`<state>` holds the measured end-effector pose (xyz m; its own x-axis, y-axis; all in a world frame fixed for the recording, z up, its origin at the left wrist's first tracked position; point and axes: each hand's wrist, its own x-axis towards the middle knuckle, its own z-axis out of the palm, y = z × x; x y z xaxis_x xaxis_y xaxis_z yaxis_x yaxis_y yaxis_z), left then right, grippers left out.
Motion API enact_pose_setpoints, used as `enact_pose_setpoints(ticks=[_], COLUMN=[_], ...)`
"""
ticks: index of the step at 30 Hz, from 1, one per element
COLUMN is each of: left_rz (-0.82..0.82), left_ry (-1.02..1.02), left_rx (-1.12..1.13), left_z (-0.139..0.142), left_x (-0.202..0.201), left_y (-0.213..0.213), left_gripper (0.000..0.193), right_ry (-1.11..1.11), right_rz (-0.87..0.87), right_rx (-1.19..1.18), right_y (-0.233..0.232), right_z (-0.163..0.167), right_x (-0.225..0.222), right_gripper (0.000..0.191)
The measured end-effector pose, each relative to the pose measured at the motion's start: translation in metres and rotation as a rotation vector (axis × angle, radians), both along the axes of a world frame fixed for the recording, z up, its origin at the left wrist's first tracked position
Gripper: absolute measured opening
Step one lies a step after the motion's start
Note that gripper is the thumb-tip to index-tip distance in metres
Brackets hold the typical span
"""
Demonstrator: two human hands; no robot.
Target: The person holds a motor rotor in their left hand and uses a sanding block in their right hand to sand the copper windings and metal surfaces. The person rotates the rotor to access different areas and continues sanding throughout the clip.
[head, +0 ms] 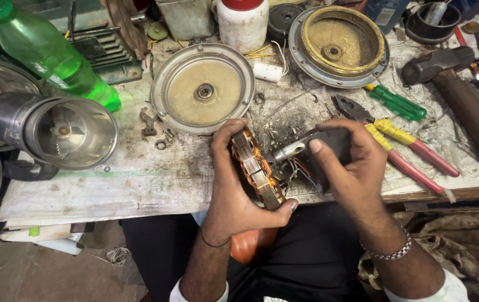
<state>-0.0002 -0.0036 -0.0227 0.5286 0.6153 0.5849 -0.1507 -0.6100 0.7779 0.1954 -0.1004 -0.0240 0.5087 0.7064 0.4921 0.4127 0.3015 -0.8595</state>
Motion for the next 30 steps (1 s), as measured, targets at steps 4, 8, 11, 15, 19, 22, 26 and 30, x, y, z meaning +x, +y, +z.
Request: enact_pose_setpoints(ticks=[4,8,11,15,19,22,26,30], left_rz=[0.035,-0.015,-0.045,0.010,0.028,0.010,0.018,0.030], left_ry=[0.012,0.001,0.001,0.039,-0.007,-0.075,-0.062,-0.045], left_rx=[0.046,-0.025,-0.050,0.035,0.041,0.062,0.104,0.120], left_z=[0.000,0.001,0.003,0.003,0.002,0.001,0.003,0.005], left_x=[0.001,0.000,-0.001,-0.002,-0.001,0.000,0.001,0.001], left_y=[0.000,0.000,0.000,0.000,0.002,0.003,0.004,0.003], left_gripper=[0.127,0.128,0.131,0.130,0.125,0.117,0.116,0.118], right_ry=[0.090,-0.063,-0.035,0.045,0.028,-0.073,-0.030,-0.106], right_rz=[0.001,0.037,0.024,-0.014,0.009,0.028,-0.066,-0.049], right_rx=[0.008,0.008,0.001,-0.004,-0.022,-0.129,-0.104,-0.147], right_y=[0.000,0.001,0.002,0.002,-0.002,-0.006,-0.004,-0.005], right_z=[-0.001,-0.001,-0.001,0.001,0.011,0.020,0.031,0.036], right_x=[0.000,0.002,0.003,-0.001,-0.004,-0.005,-0.006,-0.010], right_gripper=[0.027,0.027,0.027,0.026,0.027,0.032,0.035,0.045])
